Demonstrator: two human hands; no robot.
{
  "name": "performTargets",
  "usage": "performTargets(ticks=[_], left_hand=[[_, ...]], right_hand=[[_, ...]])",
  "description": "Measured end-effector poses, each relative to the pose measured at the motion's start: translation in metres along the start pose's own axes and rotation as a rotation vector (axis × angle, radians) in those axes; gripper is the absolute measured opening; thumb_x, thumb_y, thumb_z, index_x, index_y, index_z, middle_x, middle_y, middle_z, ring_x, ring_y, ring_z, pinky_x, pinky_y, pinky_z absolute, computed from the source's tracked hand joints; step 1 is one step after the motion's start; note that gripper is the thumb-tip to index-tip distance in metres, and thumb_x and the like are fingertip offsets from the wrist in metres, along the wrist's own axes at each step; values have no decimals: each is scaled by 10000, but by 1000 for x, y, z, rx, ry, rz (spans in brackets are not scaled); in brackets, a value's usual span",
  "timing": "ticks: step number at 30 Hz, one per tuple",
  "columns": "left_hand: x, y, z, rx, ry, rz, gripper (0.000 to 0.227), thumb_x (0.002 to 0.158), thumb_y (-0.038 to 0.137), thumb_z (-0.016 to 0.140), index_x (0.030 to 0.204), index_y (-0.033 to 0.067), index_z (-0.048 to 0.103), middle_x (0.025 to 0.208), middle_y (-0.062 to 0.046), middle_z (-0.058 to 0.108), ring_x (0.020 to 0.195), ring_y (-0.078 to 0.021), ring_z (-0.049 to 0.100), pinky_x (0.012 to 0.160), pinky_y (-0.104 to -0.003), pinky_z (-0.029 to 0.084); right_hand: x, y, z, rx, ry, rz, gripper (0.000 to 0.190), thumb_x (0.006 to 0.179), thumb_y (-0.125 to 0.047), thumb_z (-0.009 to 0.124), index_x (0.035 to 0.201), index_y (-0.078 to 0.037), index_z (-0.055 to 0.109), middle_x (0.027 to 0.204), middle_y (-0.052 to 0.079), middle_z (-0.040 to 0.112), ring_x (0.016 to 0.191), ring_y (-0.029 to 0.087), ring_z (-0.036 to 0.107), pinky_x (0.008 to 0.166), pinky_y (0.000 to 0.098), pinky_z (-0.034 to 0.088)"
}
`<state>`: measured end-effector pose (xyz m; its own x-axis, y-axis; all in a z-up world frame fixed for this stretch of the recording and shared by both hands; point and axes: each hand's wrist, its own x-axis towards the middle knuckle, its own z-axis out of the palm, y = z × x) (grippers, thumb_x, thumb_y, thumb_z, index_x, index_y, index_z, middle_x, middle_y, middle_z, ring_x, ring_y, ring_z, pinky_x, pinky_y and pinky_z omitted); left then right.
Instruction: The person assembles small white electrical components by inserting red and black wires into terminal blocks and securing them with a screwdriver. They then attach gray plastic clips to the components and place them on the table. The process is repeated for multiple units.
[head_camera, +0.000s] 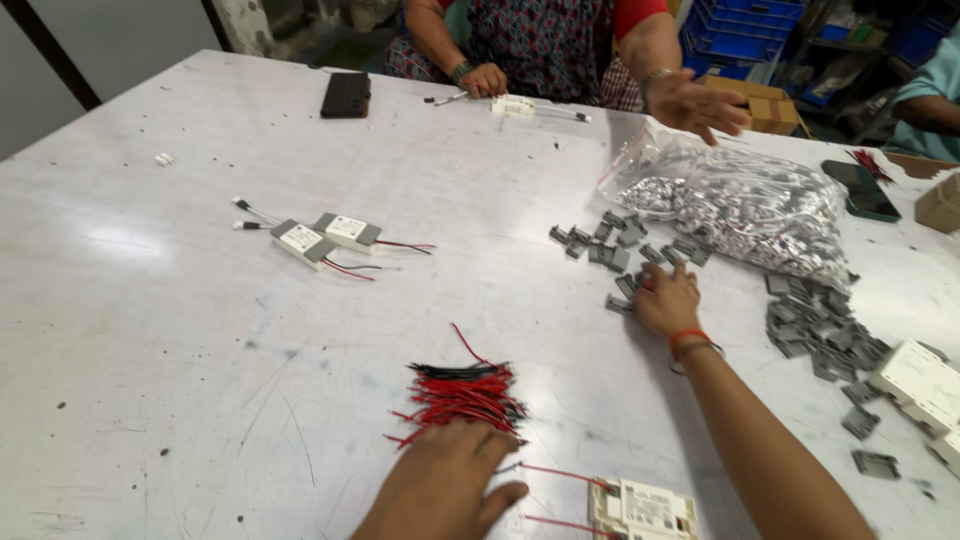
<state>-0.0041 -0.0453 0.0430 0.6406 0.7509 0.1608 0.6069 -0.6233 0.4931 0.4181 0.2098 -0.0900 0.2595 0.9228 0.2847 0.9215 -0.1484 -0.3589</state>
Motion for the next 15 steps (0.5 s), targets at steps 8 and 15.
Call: performTargets(ticks=[8,15], left_hand=[[1,-36,48,93,-9,106,404,979,394,619,1194,57,678,1064,-166,655,1001,-350,642,849,-545,508],[-3,-37,84,48,-29,232,328,1004,327,587,1209,89,683,1105,-167,664,1026,-341,669,848,-581,525]], right_hand=[[74,-59,22,327,189,-232,368,925,-256,583,1227,-174,775,1606,285,478,1443,434,482,1199,448,401],[16,-104,-21,42,-169,50,666,839,-718,741,1034,-82,775,1168,184,680,1074,341,681,1001,430,550]])
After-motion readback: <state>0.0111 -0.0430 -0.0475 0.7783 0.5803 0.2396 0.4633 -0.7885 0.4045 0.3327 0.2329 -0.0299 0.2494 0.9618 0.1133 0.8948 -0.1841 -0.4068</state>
